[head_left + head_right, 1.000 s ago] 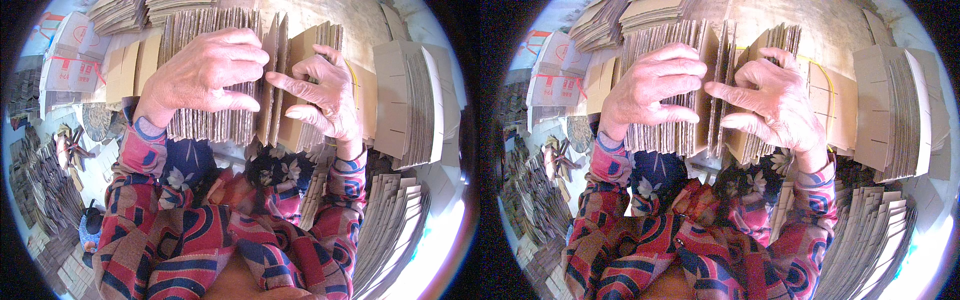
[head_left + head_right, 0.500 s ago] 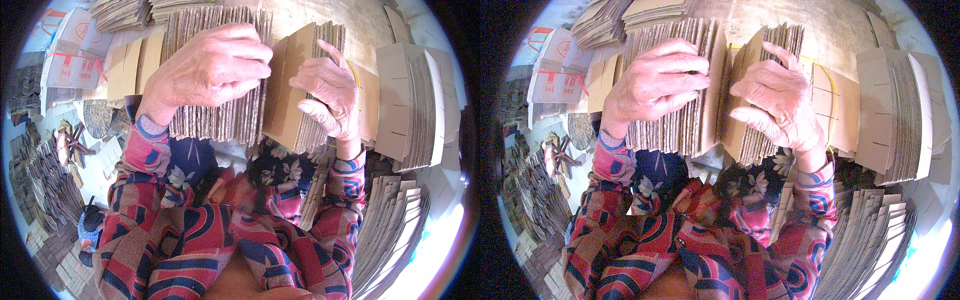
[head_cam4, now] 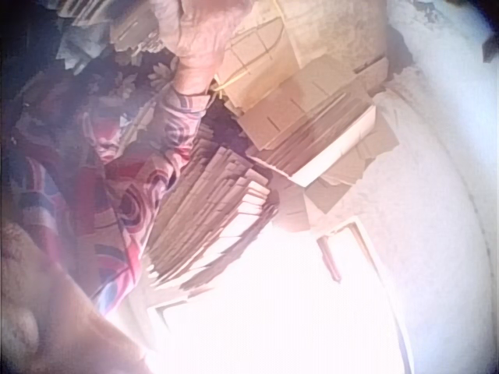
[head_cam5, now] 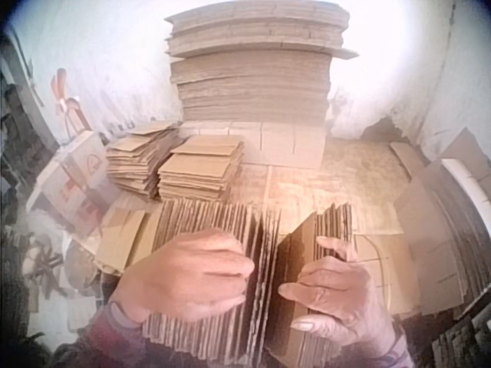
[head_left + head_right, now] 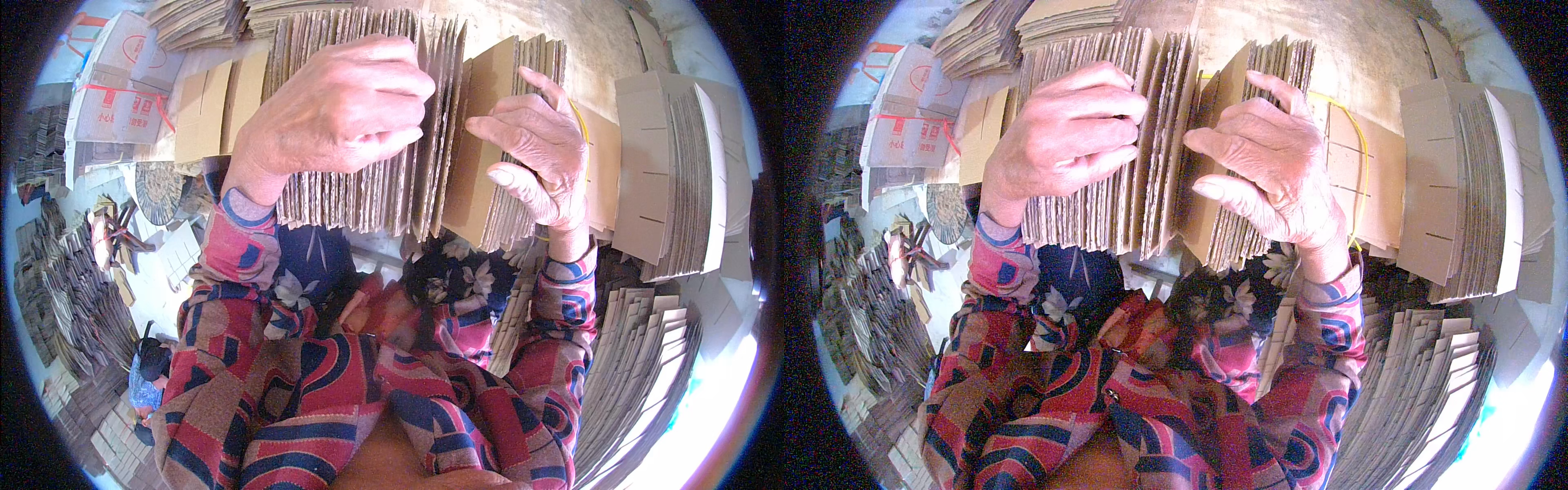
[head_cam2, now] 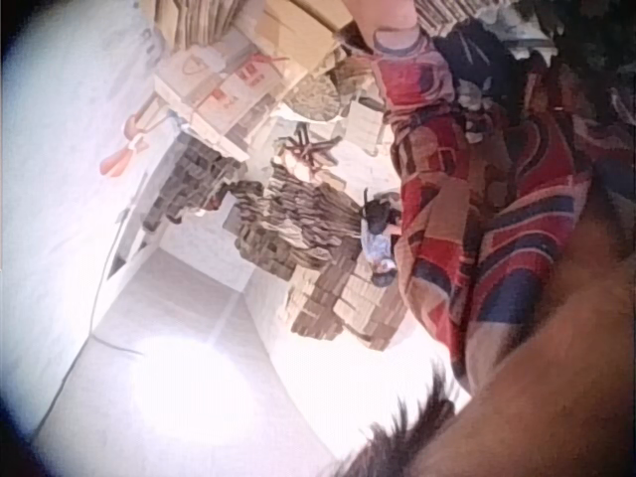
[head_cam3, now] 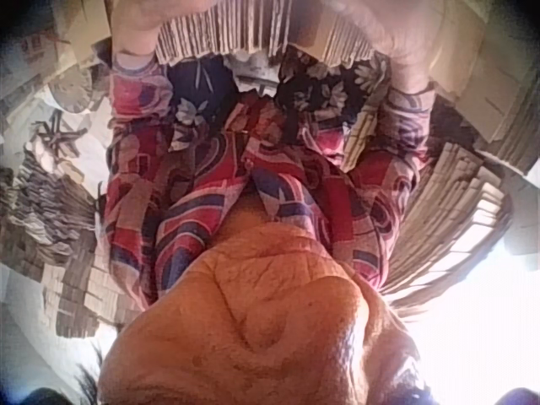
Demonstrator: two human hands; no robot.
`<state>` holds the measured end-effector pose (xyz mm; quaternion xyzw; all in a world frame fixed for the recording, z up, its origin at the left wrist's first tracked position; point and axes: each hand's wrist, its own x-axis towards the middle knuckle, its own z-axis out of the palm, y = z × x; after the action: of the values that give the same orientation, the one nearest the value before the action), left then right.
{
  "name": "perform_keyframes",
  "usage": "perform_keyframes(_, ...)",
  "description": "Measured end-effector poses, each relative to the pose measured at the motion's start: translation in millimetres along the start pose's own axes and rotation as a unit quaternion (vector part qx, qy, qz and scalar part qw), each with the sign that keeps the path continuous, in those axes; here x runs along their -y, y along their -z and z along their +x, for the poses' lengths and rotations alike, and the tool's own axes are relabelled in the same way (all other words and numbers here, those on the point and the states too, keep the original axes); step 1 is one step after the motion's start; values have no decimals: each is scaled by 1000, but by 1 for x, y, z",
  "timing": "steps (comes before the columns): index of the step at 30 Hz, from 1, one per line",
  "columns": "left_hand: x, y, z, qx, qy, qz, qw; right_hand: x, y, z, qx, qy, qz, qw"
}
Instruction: The person ties a stack of cardboard pieces with a yellow string, then picks up another stack, aligns the edges, and prepares to tie it. The task involves handling cardboard and string to create bundles.
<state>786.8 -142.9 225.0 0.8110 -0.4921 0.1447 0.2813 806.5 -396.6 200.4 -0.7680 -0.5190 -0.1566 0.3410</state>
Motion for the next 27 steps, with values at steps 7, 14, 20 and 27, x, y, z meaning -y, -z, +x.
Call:
perform_keyframes(7, 1, -1, -1, -10, -1, -2, 1000, 4, 4, 7, 90, -9, -38, 995)
perform_keyframes(14, 1, -2, -2, -19, 3, -5, 1000, 11, 4, 15, 117, -7, -59, 991)
perform_keyframes(20, 2, -2, -1, -20, -3, -9, 1000, 7, 2, 10, 97, -3, -50, 994)
perform_keyframes(27, 1, 0, -3, -17, 11, -15, 1000, 8, 4, 8, 41, -23, 23, 999)
